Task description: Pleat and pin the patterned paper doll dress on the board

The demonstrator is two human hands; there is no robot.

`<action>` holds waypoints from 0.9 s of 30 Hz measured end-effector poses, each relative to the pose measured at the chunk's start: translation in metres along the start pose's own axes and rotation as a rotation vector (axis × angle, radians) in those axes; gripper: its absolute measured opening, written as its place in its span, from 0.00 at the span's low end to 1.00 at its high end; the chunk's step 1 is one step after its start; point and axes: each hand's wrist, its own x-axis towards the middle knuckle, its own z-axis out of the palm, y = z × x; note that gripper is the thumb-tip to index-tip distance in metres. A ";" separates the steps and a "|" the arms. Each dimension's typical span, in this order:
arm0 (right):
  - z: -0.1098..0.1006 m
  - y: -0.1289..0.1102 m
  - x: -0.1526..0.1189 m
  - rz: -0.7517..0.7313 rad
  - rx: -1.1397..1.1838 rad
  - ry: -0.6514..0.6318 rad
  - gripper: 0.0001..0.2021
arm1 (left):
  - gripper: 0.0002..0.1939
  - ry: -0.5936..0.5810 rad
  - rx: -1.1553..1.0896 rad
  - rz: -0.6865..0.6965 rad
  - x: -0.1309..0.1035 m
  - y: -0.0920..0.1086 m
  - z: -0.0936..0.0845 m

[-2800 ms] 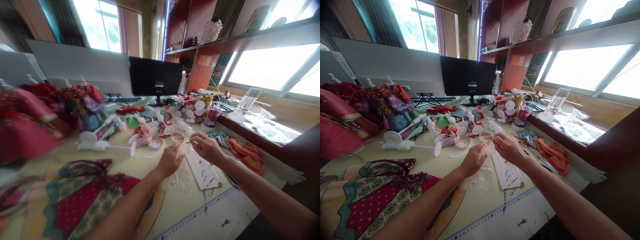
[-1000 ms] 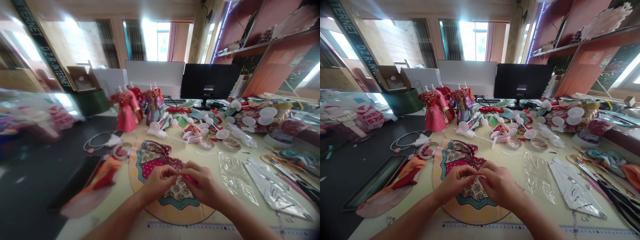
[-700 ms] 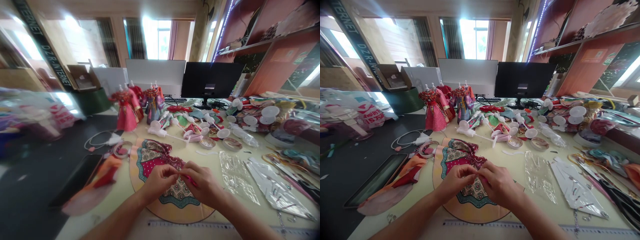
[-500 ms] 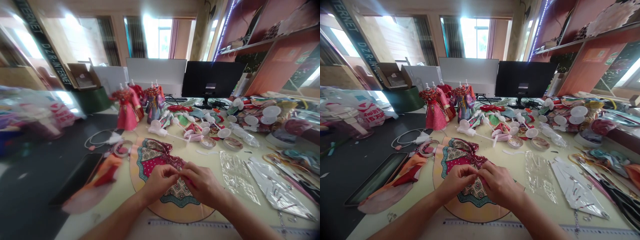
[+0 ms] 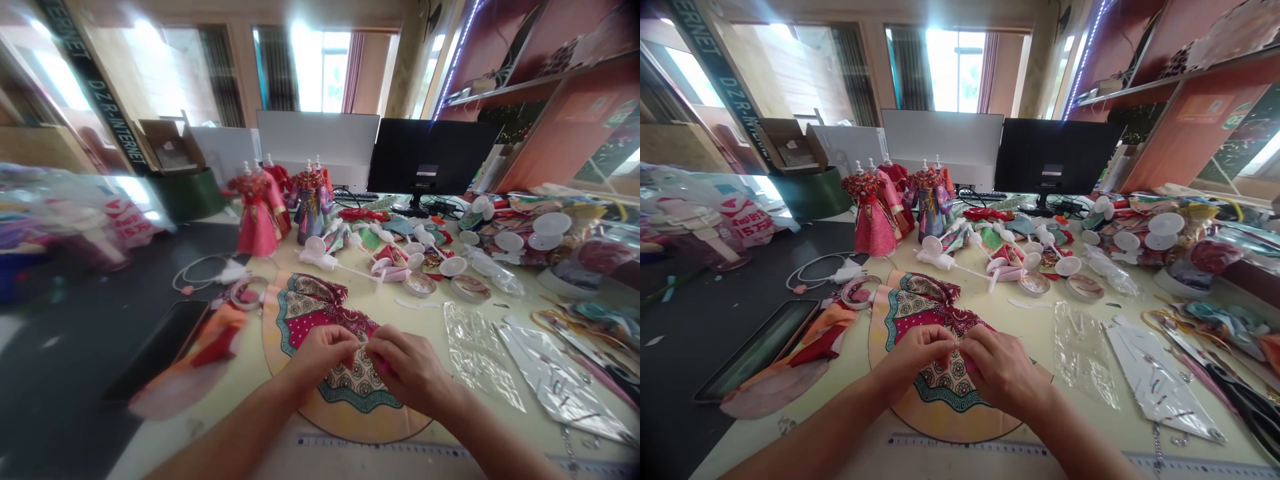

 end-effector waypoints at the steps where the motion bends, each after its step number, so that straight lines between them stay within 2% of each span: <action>1: 0.000 0.000 0.000 0.024 0.025 0.015 0.07 | 0.08 -0.004 -0.037 -0.004 0.000 0.001 0.000; 5: 0.001 0.001 0.002 0.180 0.203 0.068 0.05 | 0.10 -0.012 -0.177 -0.019 0.001 0.001 -0.001; 8: 0.000 0.002 0.003 0.270 0.307 0.056 0.04 | 0.10 -0.011 -0.233 -0.024 0.003 0.001 -0.002; 13: -0.004 0.005 0.004 0.394 0.311 -0.092 0.05 | 0.10 0.080 -0.449 0.026 0.005 0.002 -0.007; 17: -0.005 0.007 0.005 0.448 0.281 -0.216 0.05 | 0.10 0.115 -0.534 0.072 0.006 0.004 -0.012; 23: -0.001 0.012 0.004 0.502 0.257 -0.313 0.06 | 0.08 0.100 -0.614 0.091 0.008 0.004 -0.016; 27: 0.005 0.016 0.003 0.535 0.244 -0.366 0.06 | 0.08 0.094 -0.593 0.083 0.009 0.002 -0.016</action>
